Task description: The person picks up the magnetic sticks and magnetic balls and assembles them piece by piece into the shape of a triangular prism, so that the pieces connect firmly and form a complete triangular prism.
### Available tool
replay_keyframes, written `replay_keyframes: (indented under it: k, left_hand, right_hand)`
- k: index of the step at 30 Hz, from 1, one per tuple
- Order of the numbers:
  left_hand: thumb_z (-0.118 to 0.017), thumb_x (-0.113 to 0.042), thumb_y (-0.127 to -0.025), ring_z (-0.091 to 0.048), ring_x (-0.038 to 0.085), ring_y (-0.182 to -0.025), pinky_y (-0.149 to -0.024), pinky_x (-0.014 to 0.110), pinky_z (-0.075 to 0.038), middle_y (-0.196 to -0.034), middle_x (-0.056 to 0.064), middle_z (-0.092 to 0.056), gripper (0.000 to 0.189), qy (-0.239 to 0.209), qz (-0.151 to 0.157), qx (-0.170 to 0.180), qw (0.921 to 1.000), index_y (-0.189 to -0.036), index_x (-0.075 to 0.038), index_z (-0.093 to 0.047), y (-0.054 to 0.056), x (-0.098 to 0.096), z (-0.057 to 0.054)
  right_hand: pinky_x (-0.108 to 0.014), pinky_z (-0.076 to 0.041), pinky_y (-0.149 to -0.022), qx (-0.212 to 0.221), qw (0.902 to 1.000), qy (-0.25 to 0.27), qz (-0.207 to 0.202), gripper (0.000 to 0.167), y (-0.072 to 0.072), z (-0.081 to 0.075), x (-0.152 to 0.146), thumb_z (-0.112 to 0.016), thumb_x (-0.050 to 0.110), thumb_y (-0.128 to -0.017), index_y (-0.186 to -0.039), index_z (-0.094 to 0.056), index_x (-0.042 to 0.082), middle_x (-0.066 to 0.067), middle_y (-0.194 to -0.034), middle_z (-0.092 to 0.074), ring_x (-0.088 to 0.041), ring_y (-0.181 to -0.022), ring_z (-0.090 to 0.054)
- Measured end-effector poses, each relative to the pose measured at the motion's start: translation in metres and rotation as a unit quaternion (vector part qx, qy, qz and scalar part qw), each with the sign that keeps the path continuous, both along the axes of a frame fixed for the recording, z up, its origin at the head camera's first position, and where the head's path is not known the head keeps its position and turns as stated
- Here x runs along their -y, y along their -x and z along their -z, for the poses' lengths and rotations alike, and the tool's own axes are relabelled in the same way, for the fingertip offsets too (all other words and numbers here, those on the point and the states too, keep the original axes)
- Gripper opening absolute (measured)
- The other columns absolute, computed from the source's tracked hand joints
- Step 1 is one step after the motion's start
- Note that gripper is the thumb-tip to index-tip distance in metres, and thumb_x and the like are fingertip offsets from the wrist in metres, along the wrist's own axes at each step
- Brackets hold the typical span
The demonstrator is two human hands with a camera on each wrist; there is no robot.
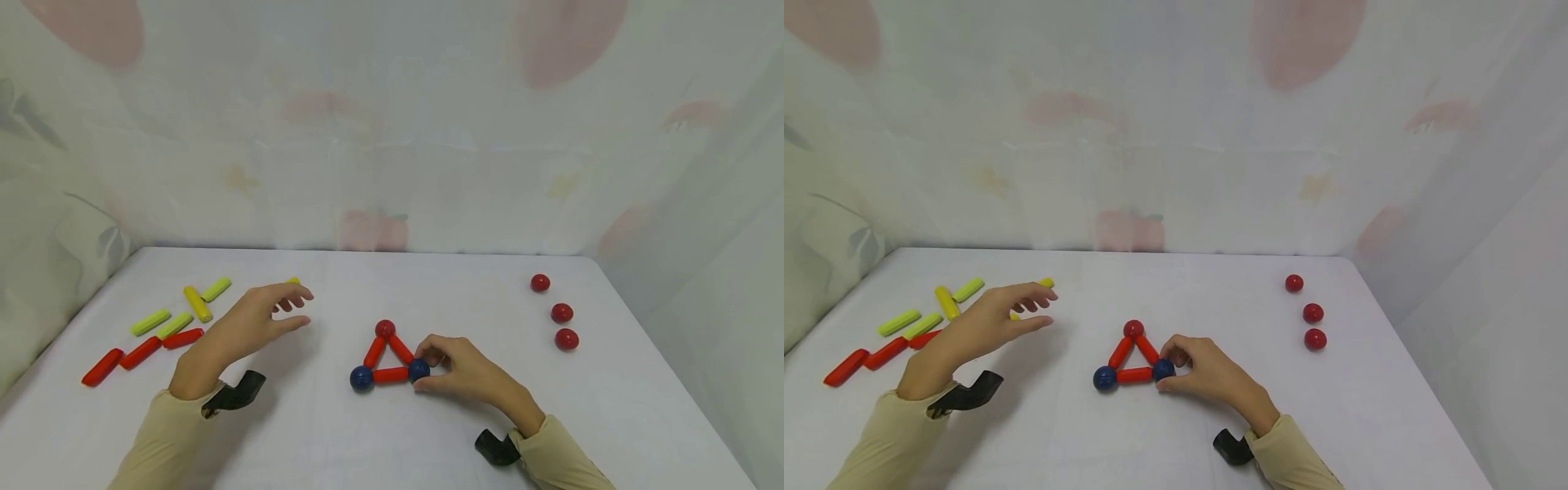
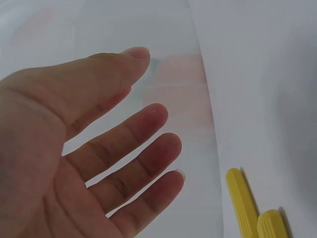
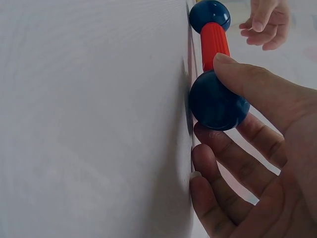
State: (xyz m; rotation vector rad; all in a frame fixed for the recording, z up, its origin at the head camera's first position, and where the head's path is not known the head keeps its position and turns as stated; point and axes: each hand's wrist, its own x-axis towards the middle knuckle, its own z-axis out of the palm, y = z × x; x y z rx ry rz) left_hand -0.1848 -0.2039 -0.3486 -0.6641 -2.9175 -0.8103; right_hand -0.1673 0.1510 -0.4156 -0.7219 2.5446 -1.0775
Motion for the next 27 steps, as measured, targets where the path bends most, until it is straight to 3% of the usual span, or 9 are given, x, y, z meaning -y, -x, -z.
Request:
replay_keyframes:
  k: [10, 17, 27]
  left_hand:
    - [-0.074, -0.017, -0.089, -0.064, 0.021, -0.096, -0.086, 0.044, -0.053, -0.106, -0.001, -0.072, 0.028, -0.022, -0.018, -0.025, 0.9993, -0.116, -0.015, -0.067, -0.001, 0.017, -0.007]
    - [-0.073, -0.022, -0.09, -0.063, 0.027, -0.1, -0.086, 0.045, -0.05, -0.104, 0.002, -0.072, 0.03, -0.009, -0.044, -0.033, 0.9984, -0.119, -0.013, -0.066, -0.005, 0.034, -0.015]
    - [-0.075, -0.023, -0.089, -0.064, 0.025, -0.096, -0.08, 0.032, -0.051, -0.108, 0.006, -0.071, 0.034, 0.025, -0.064, -0.054, 0.9962, -0.119, -0.012, -0.065, -0.011, 0.072, -0.005]
  right_hand:
    - [-0.028, -0.049, -0.085, 0.013, 0.9999, 0.006, 0.008, 0.034, -0.001, -0.001, 0.001, -0.083, 0.034, -0.08, -0.106, -0.065, 0.022, 0.01, -0.093, -0.065, -0.011, -0.091, -0.058]
    - [-0.026, -0.048, -0.083, 0.019, 0.9997, 0.015, 0.009, 0.034, -0.001, -0.001, 0.002, -0.083, 0.033, -0.08, -0.105, -0.065, 0.022, 0.009, -0.093, -0.065, -0.012, -0.09, -0.058]
    - [-0.025, -0.048, -0.081, 0.021, 0.9995, 0.018, 0.014, 0.033, 0.0, 0.001, 0.0, -0.084, 0.032, -0.079, -0.105, -0.066, 0.022, 0.009, -0.093, -0.064, -0.013, -0.09, -0.057]
